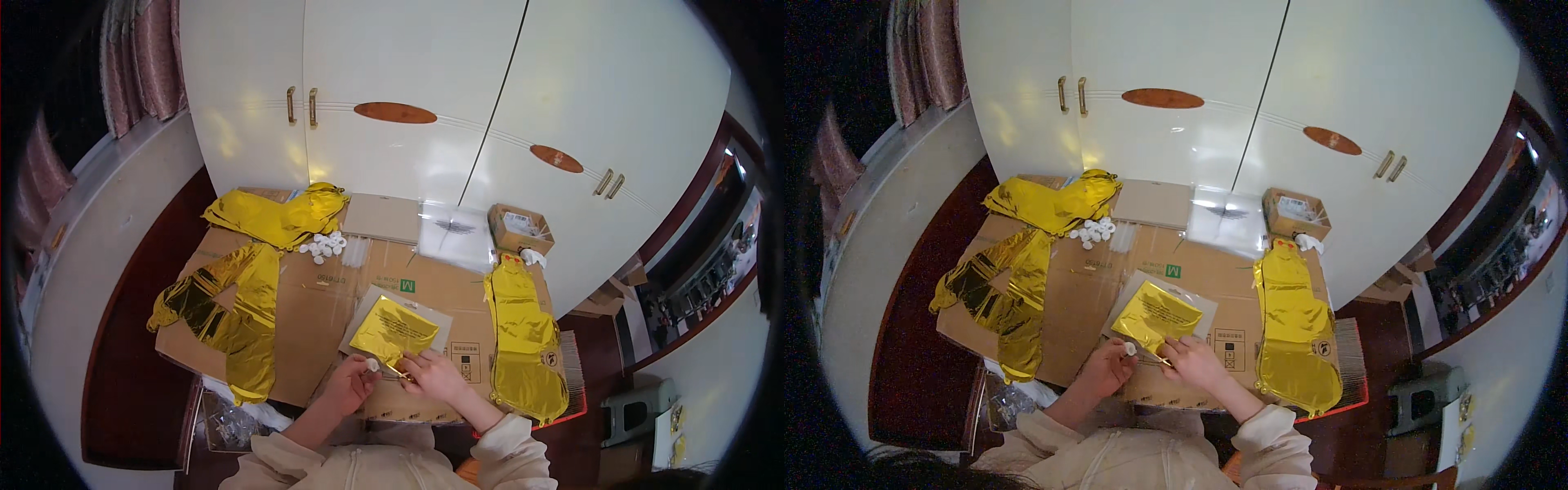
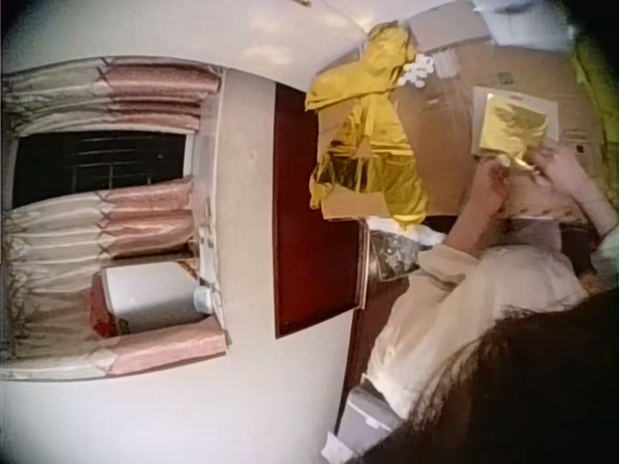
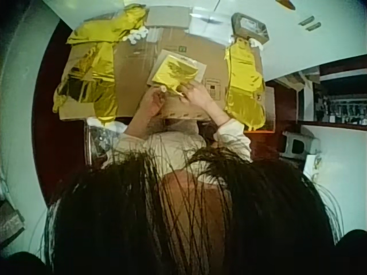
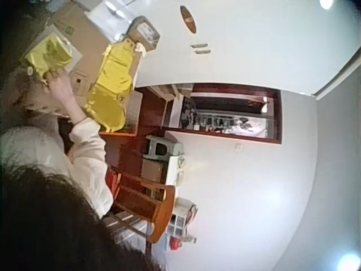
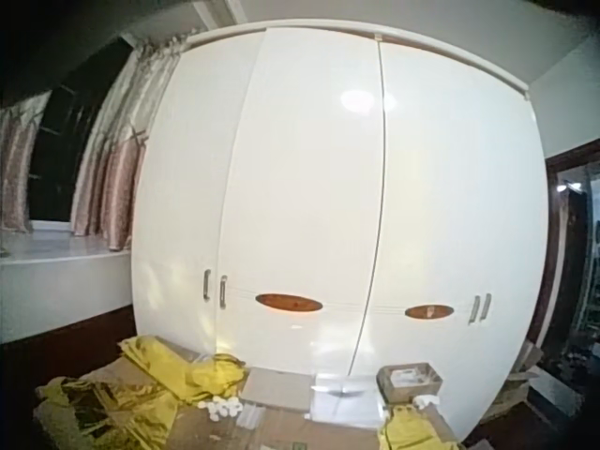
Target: Folding and preparing large gold foil decorations for packaging.
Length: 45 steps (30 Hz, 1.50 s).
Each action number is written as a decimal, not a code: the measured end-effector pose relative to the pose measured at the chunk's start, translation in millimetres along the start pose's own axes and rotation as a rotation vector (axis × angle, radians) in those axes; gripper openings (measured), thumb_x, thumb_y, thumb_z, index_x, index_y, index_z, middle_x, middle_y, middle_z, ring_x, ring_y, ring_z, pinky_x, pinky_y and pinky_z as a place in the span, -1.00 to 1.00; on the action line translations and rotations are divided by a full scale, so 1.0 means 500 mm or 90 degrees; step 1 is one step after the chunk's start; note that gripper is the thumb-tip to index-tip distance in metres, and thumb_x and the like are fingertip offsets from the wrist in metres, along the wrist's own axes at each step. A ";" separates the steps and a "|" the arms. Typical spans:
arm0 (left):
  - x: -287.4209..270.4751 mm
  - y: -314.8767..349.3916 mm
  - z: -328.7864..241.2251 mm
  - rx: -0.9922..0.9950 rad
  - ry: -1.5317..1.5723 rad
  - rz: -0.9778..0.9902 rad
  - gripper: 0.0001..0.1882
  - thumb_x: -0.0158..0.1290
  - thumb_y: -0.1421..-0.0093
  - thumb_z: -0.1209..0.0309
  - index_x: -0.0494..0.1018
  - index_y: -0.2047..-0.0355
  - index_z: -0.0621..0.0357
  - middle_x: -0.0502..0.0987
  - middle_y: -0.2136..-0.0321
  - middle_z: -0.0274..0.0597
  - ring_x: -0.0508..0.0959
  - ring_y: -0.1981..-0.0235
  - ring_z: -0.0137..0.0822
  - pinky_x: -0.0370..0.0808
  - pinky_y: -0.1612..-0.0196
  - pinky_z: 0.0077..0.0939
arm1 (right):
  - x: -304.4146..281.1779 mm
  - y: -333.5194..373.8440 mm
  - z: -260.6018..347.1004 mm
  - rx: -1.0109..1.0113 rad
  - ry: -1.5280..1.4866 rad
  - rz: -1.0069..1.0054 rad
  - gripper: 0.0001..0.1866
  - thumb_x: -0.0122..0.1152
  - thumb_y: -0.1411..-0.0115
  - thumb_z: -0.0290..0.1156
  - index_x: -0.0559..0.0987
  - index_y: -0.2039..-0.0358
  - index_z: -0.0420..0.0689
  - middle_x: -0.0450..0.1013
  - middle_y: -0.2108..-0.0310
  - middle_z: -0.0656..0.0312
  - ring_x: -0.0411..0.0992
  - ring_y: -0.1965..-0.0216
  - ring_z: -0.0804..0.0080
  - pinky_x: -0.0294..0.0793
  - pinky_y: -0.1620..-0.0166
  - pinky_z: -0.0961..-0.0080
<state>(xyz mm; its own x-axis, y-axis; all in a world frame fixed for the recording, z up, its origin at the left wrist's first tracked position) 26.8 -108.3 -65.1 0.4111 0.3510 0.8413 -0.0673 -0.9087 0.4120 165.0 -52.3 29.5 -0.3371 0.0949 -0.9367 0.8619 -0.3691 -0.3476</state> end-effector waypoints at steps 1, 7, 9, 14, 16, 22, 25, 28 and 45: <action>0.000 -0.002 0.005 -0.019 0.006 0.013 -0.90 0.00 -0.22 0.49 0.38 0.27 -0.01 0.54 0.34 -0.26 0.60 0.32 -0.24 0.47 0.46 -0.55 | -0.002 -0.001 0.001 0.005 -0.002 -0.013 -0.65 0.27 0.01 -0.16 0.55 0.26 -0.11 0.52 0.24 0.22 0.46 0.27 0.36 0.50 0.19 0.43; 0.010 0.000 0.015 -0.037 -0.054 -0.001 -0.96 0.01 -0.24 0.41 0.41 0.29 0.00 0.57 0.35 -0.25 0.62 0.28 -0.23 0.49 0.48 -0.60 | 0.007 -0.027 0.013 0.112 0.073 0.007 -0.58 0.29 0.03 -0.16 0.53 0.18 -0.10 0.44 0.40 0.29 0.42 0.34 0.35 0.46 0.29 0.42; 0.012 0.002 0.019 -0.044 -0.054 0.013 -0.96 0.01 -0.25 0.41 0.41 0.29 0.01 0.57 0.34 -0.25 0.63 0.28 -0.23 0.49 0.48 -0.61 | 0.015 -0.040 0.029 0.072 0.089 -0.035 -0.59 0.28 0.02 -0.15 0.52 0.18 -0.08 0.42 0.42 0.32 0.41 0.34 0.37 0.44 0.30 0.43; 0.010 0.005 0.010 -0.023 -0.069 0.010 -0.95 0.00 -0.25 0.41 0.41 0.28 0.05 0.57 0.35 -0.26 0.64 0.29 -0.22 0.48 0.49 -0.61 | 0.041 -0.055 0.047 0.037 0.150 -0.031 -0.63 0.26 0.06 -0.20 0.51 0.22 -0.05 0.40 0.41 0.38 0.38 0.37 0.43 0.39 0.36 0.47; -0.003 0.003 -0.005 0.004 -0.083 0.000 -0.97 -0.02 -0.27 0.44 0.42 0.28 0.03 0.58 0.33 -0.26 0.65 0.27 -0.23 0.49 0.48 -0.59 | 0.038 -0.056 0.050 0.026 0.179 -0.041 -0.69 0.26 0.06 -0.24 0.52 0.27 -0.03 0.39 0.44 0.40 0.37 0.40 0.45 0.36 0.40 0.50; 0.011 0.006 -0.034 0.042 -0.078 -0.016 -0.97 -0.02 -0.28 0.46 0.42 0.29 0.05 0.59 0.34 -0.25 0.66 0.31 -0.27 0.47 0.52 -0.59 | -0.009 -0.072 0.048 0.058 0.165 -0.090 -0.84 0.22 0.03 -0.31 0.53 0.39 0.01 0.37 0.54 0.42 0.36 0.45 0.48 0.33 0.48 0.52; 0.026 0.005 -0.027 0.040 -0.067 -0.005 -0.97 -0.02 -0.28 0.45 0.42 0.29 0.05 0.59 0.34 -0.24 0.66 0.33 -0.28 0.46 0.53 -0.59 | -0.006 -0.079 0.044 0.062 0.171 -0.073 -0.82 0.21 0.03 -0.31 0.53 0.36 0.01 0.35 0.55 0.42 0.36 0.46 0.49 0.33 0.49 0.51; 0.025 0.001 -0.020 0.043 -0.085 0.002 -0.96 -0.01 -0.27 0.40 0.42 0.29 0.02 0.59 0.32 -0.30 0.65 0.34 -0.30 0.43 0.51 -0.57 | -0.013 -0.087 0.055 0.041 0.196 -0.112 -0.81 0.18 0.01 -0.30 0.54 0.34 -0.01 0.35 0.55 0.43 0.35 0.45 0.50 0.32 0.48 0.52; 0.007 0.002 -0.009 0.054 -0.029 -0.028 -0.97 -0.05 -0.27 0.45 0.38 0.30 0.03 0.58 0.36 -0.28 0.63 0.41 -0.34 0.44 0.52 -0.58 | 0.013 -0.082 0.063 0.024 0.193 -0.076 -0.77 0.15 0.05 -0.33 0.54 0.32 -0.03 0.36 0.51 0.44 0.35 0.44 0.52 0.31 0.45 0.56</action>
<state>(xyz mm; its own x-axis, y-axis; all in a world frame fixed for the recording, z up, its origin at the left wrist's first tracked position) 23.9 -106.8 -60.1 0.4526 0.3826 0.8054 0.0290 -0.9091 0.4156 115.4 -65.8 39.2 -0.3011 0.4087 -0.8616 0.8069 -0.3722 -0.4586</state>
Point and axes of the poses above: each hand's wrist, its own y-axis away from the middle knuckle, its own x-axis out of the palm, z = x × y, the point moved 8 cm from there along -y, towards the middle knuckle
